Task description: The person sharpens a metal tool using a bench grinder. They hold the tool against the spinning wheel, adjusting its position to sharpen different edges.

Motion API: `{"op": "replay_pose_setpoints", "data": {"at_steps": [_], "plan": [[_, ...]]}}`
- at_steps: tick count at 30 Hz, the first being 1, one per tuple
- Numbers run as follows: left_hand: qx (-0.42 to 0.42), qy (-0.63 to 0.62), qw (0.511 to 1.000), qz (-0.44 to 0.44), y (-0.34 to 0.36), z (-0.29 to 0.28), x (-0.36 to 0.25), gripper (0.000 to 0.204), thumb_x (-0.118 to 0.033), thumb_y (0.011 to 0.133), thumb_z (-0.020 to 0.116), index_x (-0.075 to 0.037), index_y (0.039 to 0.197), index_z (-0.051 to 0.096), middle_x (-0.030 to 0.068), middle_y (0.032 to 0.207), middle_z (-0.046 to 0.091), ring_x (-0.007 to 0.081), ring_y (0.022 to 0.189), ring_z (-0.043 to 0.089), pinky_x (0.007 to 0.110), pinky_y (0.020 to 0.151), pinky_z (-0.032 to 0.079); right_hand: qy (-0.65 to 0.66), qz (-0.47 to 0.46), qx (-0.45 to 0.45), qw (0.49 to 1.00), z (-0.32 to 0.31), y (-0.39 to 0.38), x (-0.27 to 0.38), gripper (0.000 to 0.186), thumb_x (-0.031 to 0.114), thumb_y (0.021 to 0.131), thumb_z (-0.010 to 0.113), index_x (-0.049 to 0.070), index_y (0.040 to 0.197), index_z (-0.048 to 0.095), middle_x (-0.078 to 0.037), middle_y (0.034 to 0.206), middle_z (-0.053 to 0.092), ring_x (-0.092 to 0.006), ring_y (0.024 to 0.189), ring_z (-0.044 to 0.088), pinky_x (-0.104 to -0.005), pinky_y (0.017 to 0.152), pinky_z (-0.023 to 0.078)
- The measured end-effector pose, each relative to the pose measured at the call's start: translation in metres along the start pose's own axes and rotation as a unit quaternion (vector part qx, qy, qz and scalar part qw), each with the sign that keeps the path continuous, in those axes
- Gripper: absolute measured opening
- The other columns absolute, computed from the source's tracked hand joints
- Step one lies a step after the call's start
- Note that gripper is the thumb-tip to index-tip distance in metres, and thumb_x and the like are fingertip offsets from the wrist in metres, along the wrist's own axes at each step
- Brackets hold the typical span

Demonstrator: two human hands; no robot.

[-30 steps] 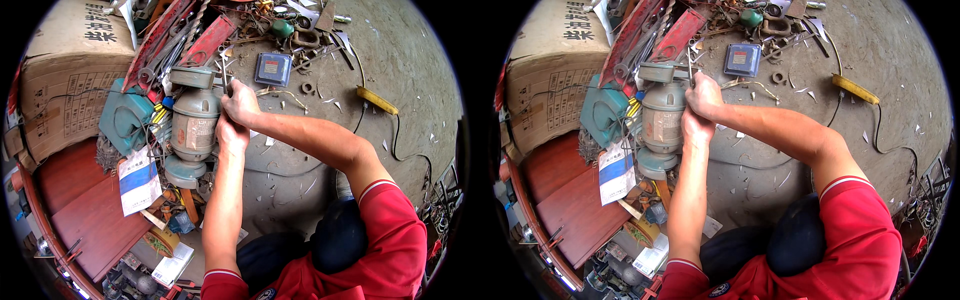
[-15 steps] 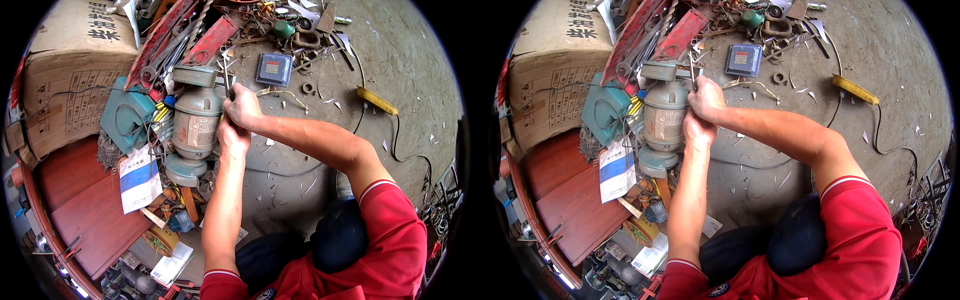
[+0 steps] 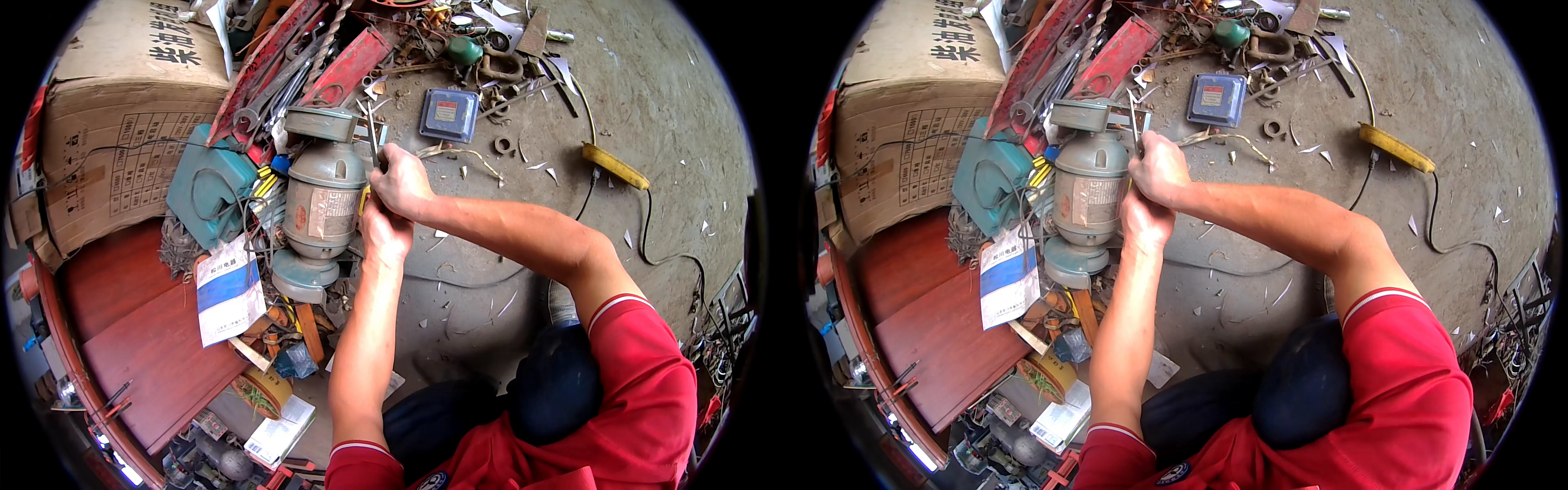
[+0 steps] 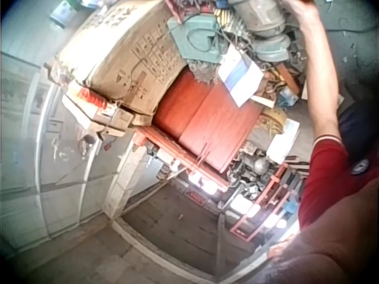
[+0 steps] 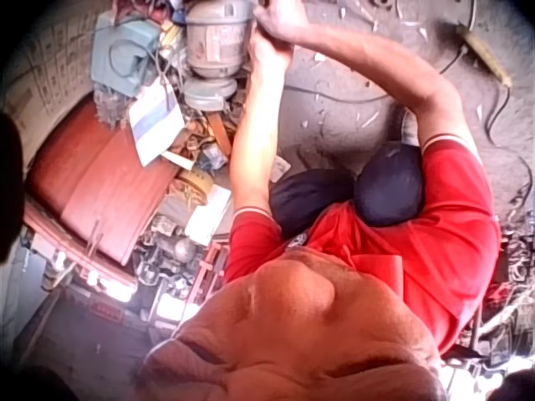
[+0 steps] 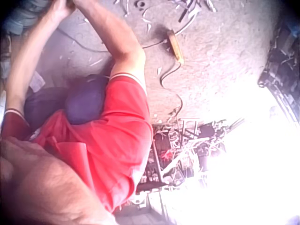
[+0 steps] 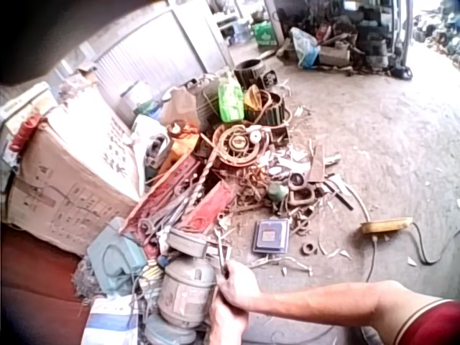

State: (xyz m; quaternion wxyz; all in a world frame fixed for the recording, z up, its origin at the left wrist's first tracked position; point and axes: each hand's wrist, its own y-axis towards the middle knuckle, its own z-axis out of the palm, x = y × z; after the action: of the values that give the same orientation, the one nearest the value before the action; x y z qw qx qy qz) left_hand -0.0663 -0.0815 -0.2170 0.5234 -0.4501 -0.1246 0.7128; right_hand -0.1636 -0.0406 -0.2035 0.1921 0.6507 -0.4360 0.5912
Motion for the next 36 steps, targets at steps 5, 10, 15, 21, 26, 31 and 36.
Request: {"op": "replay_pose_setpoints", "data": {"at_steps": [5, 10, 15, 21, 26, 31, 36], "plan": [[-0.001, 0.003, 1.0, 0.001, -0.007, -0.001, 0.002, 0.045, -0.037, 0.107, 0.041, -0.01, 0.142, 0.051, 0.0058, 0.138, 0.057, 0.02, 0.127, 0.055, 0.037, 0.105, 0.047, -0.002, 0.006, 0.013, 1.0, -0.004, -0.006, 0.003, 0.022, 0.014, 0.082, 0.063, -0.003, 0.097, 0.06, -0.027, 0.098, 0.066, -0.0455, 0.098, 0.064, -0.0515, 0.087, 0.05], [-0.023, 0.007, 1.0, -0.01, -0.013, 0.0, 0.004, 0.047, -0.038, 0.106, 0.042, -0.011, 0.143, 0.05, 0.0053, 0.14, 0.055, 0.0199, 0.128, 0.054, 0.037, 0.105, 0.046, -0.012, 0.009, 0.019, 1.0, -0.003, -0.009, 0.0, 0.022, 0.013, 0.082, 0.063, -0.003, 0.096, 0.06, -0.026, 0.098, 0.066, -0.045, 0.097, 0.064, -0.0514, 0.086, 0.05], [-0.033, 0.02, 0.999, -0.014, -0.019, 0.002, 0.006, 0.049, -0.039, 0.105, 0.042, -0.012, 0.144, 0.049, 0.0055, 0.14, 0.055, 0.0213, 0.128, 0.054, 0.039, 0.105, 0.046, -0.015, 0.008, 0.018, 1.0, -0.004, -0.012, -0.002, 0.021, 0.013, 0.082, 0.064, -0.003, 0.096, 0.06, -0.026, 0.097, 0.066, -0.0431, 0.095, 0.065, -0.0492, 0.085, 0.051], [-0.028, 0.035, 0.999, -0.02, -0.025, -0.003, 0.01, 0.048, -0.041, 0.105, 0.042, -0.013, 0.143, 0.051, 0.0052, 0.137, 0.056, 0.0209, 0.124, 0.057, 0.038, 0.099, 0.05, -0.016, 0.013, 0.024, 1.0, -0.006, -0.02, -0.002, 0.022, 0.013, 0.084, 0.066, -0.004, 0.098, 0.062, -0.025, 0.095, 0.069, -0.0392, 0.093, 0.069, -0.0444, 0.084, 0.054], [-0.042, 0.054, 0.997, -0.03, -0.03, -0.006, 0.011, 0.044, -0.043, 0.106, 0.043, -0.014, 0.138, 0.053, 0.0026, 0.127, 0.06, 0.0173, 0.112, 0.061, 0.034, 0.089, 0.053, -0.016, 0.011, 0.034, 0.999, -0.008, -0.024, 0.0, 0.023, 0.012, 0.084, 0.065, -0.004, 0.099, 0.062, -0.025, 0.095, 0.069, -0.0394, 0.093, 0.069, -0.0439, 0.084, 0.054], [-0.056, 0.044, 0.997, -0.03, -0.033, -0.002, 0.013, 0.041, -0.043, 0.106, 0.043, -0.015, 0.132, 0.056, 0.0009, 0.121, 0.06, 0.0153, 0.105, 0.061, 0.032, 0.085, 0.053, -0.024, 0.008, 0.036, 0.999, -0.009, -0.024, -0.001, 0.023, 0.012, 0.082, 0.064, -0.005, 0.098, 0.062, -0.026, 0.094, 0.069, -0.04, 0.092, 0.069, -0.0439, 0.083, 0.054], [-0.065, 0.027, 0.997, -0.034, -0.034, -0.002, 0.013, 0.039, -0.043, 0.106, 0.043, -0.015, 0.131, 0.056, 0.0007, 0.12, 0.06, 0.0148, 0.103, 0.061, 0.032, 0.085, 0.053, -0.028, 0.015, 0.048, 0.998, -0.01, -0.024, 0.001, 0.024, 0.013, 0.081, 0.066, -0.004, 0.096, 0.062, -0.027, 0.094, 0.068, -0.0417, 0.093, 0.068, -0.0457, 0.083, 0.054]]}}
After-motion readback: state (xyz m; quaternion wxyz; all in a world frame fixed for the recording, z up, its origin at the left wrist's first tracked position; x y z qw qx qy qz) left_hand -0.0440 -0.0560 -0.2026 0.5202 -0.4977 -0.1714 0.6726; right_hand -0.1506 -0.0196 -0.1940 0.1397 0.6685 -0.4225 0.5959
